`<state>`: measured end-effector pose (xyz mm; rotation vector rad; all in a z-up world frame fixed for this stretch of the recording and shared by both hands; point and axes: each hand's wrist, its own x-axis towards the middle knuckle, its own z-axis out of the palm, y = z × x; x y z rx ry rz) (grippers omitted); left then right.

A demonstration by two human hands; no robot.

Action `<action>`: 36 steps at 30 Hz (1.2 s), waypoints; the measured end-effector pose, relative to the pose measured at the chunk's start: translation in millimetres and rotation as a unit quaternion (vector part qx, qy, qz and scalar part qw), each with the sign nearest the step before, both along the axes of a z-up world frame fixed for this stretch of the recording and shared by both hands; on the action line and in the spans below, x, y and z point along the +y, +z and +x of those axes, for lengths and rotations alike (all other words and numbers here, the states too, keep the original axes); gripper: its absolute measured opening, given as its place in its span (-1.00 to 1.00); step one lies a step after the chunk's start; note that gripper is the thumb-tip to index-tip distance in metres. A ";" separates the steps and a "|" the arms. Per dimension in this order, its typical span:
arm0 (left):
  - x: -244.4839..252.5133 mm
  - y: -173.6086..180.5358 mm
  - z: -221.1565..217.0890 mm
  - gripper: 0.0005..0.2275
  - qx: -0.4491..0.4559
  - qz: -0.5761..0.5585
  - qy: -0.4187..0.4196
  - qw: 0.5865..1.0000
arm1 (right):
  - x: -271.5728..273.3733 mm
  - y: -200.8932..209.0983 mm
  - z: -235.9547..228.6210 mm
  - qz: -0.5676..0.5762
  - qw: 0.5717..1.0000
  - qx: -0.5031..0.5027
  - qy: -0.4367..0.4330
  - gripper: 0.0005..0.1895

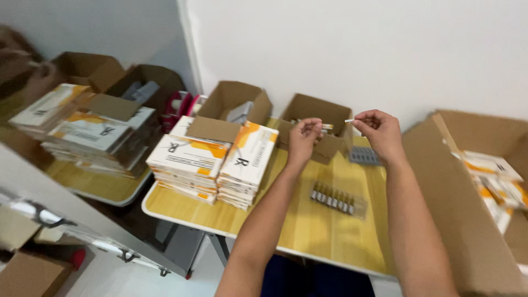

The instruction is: The person packs small vials into blister packs and places them into labeled boxes. They repeatedly open boxes, insert blister strips, and close the boxes, stacking them on the table.

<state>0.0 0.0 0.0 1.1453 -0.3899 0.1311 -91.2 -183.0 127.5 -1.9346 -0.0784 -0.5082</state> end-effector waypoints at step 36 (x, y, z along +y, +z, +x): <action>-48.7 -26.9 -69.6 -0.87 0.005 0.140 -0.250 0.958 | -39.9 -87.5 -100.0 -0.184 0.974 0.135 -0.016 -0.70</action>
